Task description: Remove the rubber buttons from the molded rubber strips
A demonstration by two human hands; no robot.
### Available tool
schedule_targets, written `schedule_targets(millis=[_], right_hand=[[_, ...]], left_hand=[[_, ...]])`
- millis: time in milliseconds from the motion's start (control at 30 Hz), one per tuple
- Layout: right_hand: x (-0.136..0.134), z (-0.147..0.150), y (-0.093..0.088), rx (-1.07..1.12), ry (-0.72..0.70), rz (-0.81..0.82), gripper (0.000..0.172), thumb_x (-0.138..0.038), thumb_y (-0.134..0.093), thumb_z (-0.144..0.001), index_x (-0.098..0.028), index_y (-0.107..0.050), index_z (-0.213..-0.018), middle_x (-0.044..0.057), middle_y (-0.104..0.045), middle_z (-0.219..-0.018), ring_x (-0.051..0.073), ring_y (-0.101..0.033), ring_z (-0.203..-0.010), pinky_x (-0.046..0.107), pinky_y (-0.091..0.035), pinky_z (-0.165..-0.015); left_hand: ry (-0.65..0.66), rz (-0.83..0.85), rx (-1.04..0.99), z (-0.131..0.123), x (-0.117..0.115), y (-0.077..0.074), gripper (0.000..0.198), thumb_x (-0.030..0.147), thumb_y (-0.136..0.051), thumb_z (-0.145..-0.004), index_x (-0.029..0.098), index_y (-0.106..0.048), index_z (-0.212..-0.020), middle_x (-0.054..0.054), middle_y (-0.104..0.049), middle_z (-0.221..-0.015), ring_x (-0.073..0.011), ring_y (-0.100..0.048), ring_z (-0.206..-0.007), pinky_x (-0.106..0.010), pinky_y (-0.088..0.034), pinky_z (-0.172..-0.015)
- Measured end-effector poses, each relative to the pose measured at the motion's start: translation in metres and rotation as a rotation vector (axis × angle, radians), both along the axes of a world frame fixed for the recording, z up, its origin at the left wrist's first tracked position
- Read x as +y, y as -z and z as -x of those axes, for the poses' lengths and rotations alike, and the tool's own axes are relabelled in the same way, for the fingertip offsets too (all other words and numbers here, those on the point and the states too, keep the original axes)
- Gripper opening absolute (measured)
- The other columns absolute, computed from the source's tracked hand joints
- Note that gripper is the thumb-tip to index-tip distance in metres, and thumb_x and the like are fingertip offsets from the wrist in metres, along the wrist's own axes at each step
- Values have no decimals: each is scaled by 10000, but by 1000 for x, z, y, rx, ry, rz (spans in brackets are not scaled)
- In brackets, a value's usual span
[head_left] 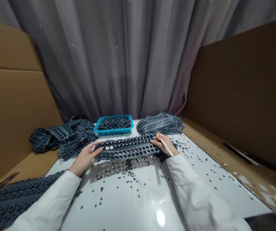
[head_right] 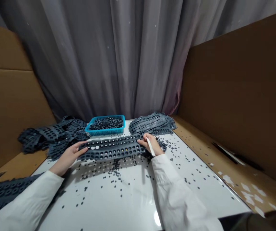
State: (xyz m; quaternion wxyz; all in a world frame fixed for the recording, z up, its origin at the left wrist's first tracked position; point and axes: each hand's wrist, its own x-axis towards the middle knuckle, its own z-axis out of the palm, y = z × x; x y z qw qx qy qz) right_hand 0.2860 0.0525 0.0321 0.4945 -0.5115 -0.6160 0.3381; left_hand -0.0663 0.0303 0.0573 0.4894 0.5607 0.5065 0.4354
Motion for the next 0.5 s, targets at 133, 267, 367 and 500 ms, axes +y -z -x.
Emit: schedule_targets(millis=[133,267,367,500], right_hand=[[5,34,0,82,-145,83,536,-541,-693,-593,-226,-260,-618,-99,-323,-472,65,-300,-381,209,-222,-393],[17,99,-7,174,-352,205,532,-479,-746,-548,-228,-288,-649,-96,-399,-490,107,-489,-373,192,-262,-356],[26,161,-15,211,-477,238,512,-424,-760,-537,-227,-306,-667,-76,-466,-537,170,-609,-484,201,-341,-376],[36,239,-22,200,-534,178,465,-403,-719,-570,-231,-295,-651,-78,-451,-500,192,-612,-505,243,-398,-414]], left_hand=[[-50,32,34,38,-5,-7,489,467,-786,-547,170,-648,-911,-14,-672,-703,-227,-627,-759,-280,-472,-676],[-157,-4,146,101,-7,-24,340,432,-784,-556,157,-662,-715,1,-628,-620,-146,-536,-574,-211,-371,-495],[-273,13,191,159,-12,-39,306,393,-785,-557,145,-665,-692,23,-571,-533,-95,-421,-454,-184,-256,-415],[-401,31,192,225,-26,-58,313,325,-792,-535,139,-684,-762,-4,-620,-588,-94,-438,-464,-170,-252,-413]])
